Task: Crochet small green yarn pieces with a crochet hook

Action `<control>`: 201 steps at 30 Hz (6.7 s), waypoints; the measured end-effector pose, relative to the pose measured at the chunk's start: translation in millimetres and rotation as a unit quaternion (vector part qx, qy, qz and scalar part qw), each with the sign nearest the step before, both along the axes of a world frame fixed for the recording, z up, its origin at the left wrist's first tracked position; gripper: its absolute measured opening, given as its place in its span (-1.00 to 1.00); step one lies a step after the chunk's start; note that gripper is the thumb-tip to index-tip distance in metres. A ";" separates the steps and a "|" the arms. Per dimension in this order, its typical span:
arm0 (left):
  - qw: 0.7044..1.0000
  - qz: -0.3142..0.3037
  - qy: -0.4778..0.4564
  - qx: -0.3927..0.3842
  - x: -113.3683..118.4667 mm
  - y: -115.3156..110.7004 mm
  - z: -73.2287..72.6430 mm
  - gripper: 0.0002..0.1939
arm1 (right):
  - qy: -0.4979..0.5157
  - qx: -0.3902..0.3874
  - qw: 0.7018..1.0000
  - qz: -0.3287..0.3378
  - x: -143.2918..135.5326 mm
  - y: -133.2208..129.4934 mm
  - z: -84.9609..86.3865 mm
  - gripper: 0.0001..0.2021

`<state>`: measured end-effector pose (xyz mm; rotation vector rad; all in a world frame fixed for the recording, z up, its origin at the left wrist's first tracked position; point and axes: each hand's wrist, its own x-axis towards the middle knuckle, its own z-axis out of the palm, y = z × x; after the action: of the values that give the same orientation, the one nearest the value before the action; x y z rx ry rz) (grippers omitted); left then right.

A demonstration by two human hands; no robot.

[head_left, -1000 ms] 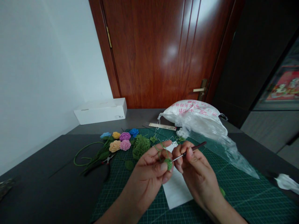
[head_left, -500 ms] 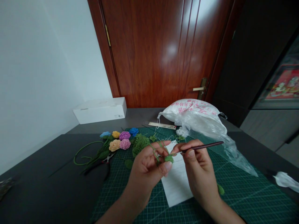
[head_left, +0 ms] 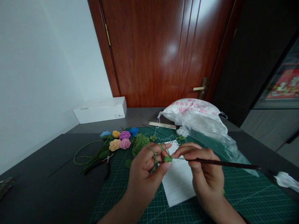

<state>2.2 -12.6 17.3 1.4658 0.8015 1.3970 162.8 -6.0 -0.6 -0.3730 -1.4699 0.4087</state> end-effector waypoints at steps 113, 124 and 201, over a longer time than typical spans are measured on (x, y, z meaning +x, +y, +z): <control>0.952 -0.250 -0.175 0.023 13.2 67.4 118.5 -0.42 | 0.130 0.102 0.982 0.092 -14.4 94.0 97.4 -0.90; 0.926 -0.346 -0.150 0.029 7.2 66.9 116.7 -0.48 | 0.178 0.011 0.948 0.264 -6.9 72.9 108.2 -0.86; 0.970 0.028 0.106 0.218 3.0 38.8 127.0 -0.70 | 0.148 -0.001 0.964 0.221 -9.3 62.5 111.6 -0.92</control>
<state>5.2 26.2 144.2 1.9695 0.6964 1.5437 153.5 56.5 111.0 0.0247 -1.2524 0.7879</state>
